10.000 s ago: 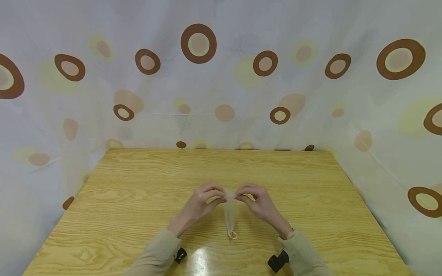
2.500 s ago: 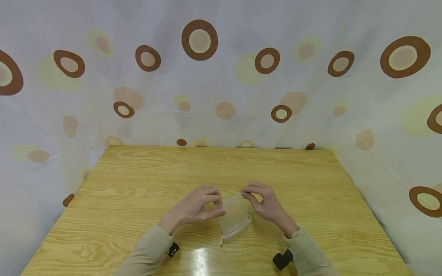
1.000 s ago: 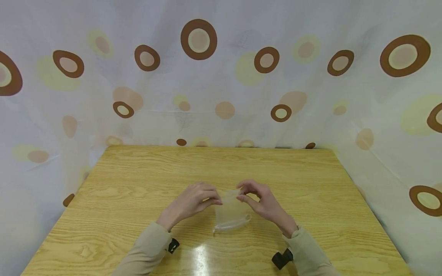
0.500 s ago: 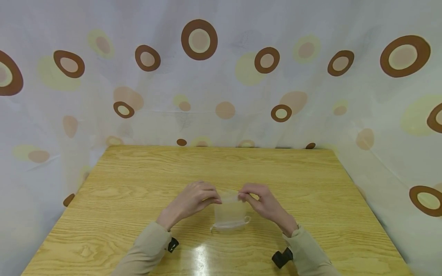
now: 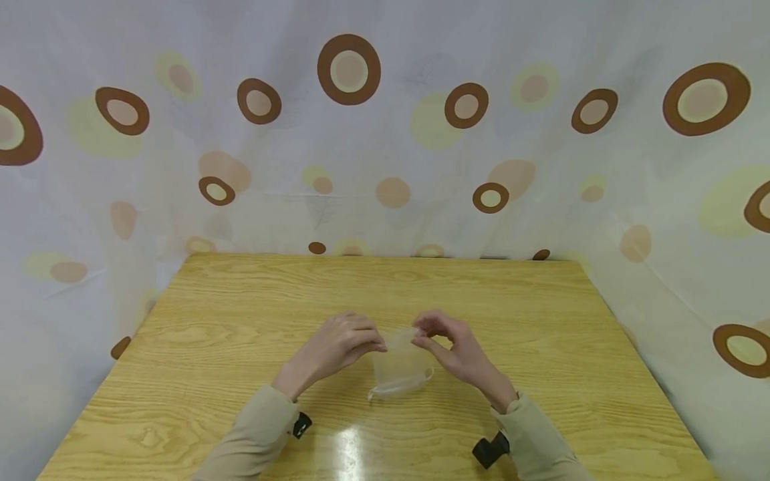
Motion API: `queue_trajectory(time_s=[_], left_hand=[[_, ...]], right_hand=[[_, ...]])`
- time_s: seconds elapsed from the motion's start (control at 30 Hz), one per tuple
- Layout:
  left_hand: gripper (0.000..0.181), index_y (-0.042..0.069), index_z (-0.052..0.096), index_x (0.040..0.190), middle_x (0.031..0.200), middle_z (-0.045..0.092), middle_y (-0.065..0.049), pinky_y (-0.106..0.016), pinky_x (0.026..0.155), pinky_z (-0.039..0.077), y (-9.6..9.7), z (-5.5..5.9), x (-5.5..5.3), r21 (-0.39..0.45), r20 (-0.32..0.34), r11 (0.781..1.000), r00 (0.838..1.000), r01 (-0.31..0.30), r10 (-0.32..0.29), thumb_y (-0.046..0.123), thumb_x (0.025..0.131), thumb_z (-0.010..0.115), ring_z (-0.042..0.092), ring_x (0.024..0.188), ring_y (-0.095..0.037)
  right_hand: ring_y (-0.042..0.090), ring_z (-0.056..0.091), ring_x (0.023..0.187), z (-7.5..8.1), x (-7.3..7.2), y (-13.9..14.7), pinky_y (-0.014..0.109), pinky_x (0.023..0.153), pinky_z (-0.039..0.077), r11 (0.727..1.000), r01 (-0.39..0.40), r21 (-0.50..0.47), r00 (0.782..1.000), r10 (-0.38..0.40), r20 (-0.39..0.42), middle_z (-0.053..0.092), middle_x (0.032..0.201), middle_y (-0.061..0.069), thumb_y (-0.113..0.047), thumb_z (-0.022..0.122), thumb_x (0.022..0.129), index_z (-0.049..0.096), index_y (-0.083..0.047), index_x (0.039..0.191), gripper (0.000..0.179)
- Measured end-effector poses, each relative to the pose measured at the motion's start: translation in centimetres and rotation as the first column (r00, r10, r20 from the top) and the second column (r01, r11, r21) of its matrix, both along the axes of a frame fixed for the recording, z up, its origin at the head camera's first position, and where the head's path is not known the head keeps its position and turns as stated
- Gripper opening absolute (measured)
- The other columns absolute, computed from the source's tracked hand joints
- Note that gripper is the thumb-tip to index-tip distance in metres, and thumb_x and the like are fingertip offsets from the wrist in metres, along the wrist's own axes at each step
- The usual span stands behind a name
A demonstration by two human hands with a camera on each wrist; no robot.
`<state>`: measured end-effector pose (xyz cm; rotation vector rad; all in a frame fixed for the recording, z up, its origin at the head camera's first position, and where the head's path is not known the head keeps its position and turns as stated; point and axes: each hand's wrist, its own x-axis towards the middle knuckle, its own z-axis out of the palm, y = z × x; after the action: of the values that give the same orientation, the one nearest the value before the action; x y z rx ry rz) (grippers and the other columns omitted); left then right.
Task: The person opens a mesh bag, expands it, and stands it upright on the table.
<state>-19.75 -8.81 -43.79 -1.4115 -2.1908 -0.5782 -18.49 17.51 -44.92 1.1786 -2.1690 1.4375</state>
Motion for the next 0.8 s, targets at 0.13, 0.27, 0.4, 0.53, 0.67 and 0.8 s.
queue_trajectory(time_s=[0.13, 0.27, 0.4, 0.53, 0.67, 0.8], left_hand=[[0.004, 0.020, 0.076, 0.092, 0.087, 0.072, 0.009, -0.024, 0.077, 0.055, 0.00, 0.06, -0.02, -0.005, -0.006, 1.000, 1.000, -0.004, 0.004, 0.022, 0.092, 0.072, 0.066, 0.078, -0.005], [0.004, 0.020, 0.076, 0.092, 0.086, 0.072, 0.009, -0.024, 0.077, 0.056, 0.00, 0.05, -0.03, -0.007, -0.007, 1.000, 1.000, -0.005, 0.004, 0.022, 0.092, 0.072, 0.067, 0.077, -0.005], [0.004, 0.019, 0.076, 0.091, 0.085, 0.071, 0.009, -0.022, 0.075, 0.055, 0.04, 0.14, 0.04, -0.009, -0.013, 1.000, 1.000, -0.008, 0.007, 0.022, 0.091, 0.073, 0.066, 0.076, -0.005], [0.005, 0.019, 0.076, 0.090, 0.084, 0.071, 0.009, -0.021, 0.074, 0.054, 0.07, 0.19, 0.04, -0.011, -0.010, 1.000, 1.000, -0.010, 0.010, 0.022, 0.092, 0.072, 0.065, 0.076, -0.005], [0.006, 0.019, 0.076, 0.090, 0.085, 0.071, 0.009, -0.021, 0.074, 0.054, 0.05, 0.11, 0.00, -0.015, -0.015, 1.000, 1.000, -0.014, 0.013, 0.023, 0.092, 0.072, 0.065, 0.076, -0.005], [0.006, 0.019, 0.076, 0.091, 0.085, 0.071, 0.009, -0.021, 0.074, 0.054, 0.05, 0.05, -0.05, -0.016, -0.023, 1.000, 1.000, -0.013, 0.013, 0.023, 0.092, 0.072, 0.065, 0.076, -0.005]], right_hand=[[0.019, 0.066, 0.075, 0.12, 0.03, -0.03, 0.026, 0.074, 0.060, 0.999, -0.016, -0.032, 1.000, 0.016, 0.014, 0.068, 0.088, 0.012, 0.013, 0.067, 0.088, 0.067, -0.005, 0.099, 0.021], [0.018, 0.063, 0.064, 0.17, -0.12, -0.07, 0.025, 0.068, 0.059, 0.997, -0.054, -0.054, 0.998, 0.053, -0.028, 0.066, 0.078, 0.013, 0.020, 0.065, 0.085, 0.063, 0.001, 0.110, 0.032], [0.017, 0.062, 0.059, 0.13, -0.32, -0.10, 0.027, 0.064, 0.059, 0.994, -0.087, -0.068, 0.995, 0.083, -0.063, 0.064, 0.074, 0.013, 0.023, 0.065, 0.083, 0.057, 0.005, 0.116, 0.039], [0.015, 0.062, 0.059, 0.22, -0.31, -0.05, 0.027, 0.062, 0.058, 0.994, -0.091, -0.063, 0.994, 0.087, -0.068, 0.065, 0.076, 0.014, 0.021, 0.066, 0.083, 0.063, 0.002, 0.107, 0.031], [0.012, 0.060, 0.056, 0.43, -0.24, -0.05, 0.025, 0.062, 0.058, 0.996, -0.080, -0.047, 0.995, 0.077, -0.066, 0.064, 0.074, 0.012, 0.021, 0.065, 0.084, 0.062, 0.002, 0.115, 0.036], [0.012, 0.057, 0.051, 0.48, -0.27, -0.11, 0.022, 0.057, 0.055, 0.994, -0.102, -0.034, 0.993, 0.099, -0.064, 0.062, 0.073, 0.011, 0.023, 0.063, 0.084, 0.058, 0.003, 0.120, 0.041]])
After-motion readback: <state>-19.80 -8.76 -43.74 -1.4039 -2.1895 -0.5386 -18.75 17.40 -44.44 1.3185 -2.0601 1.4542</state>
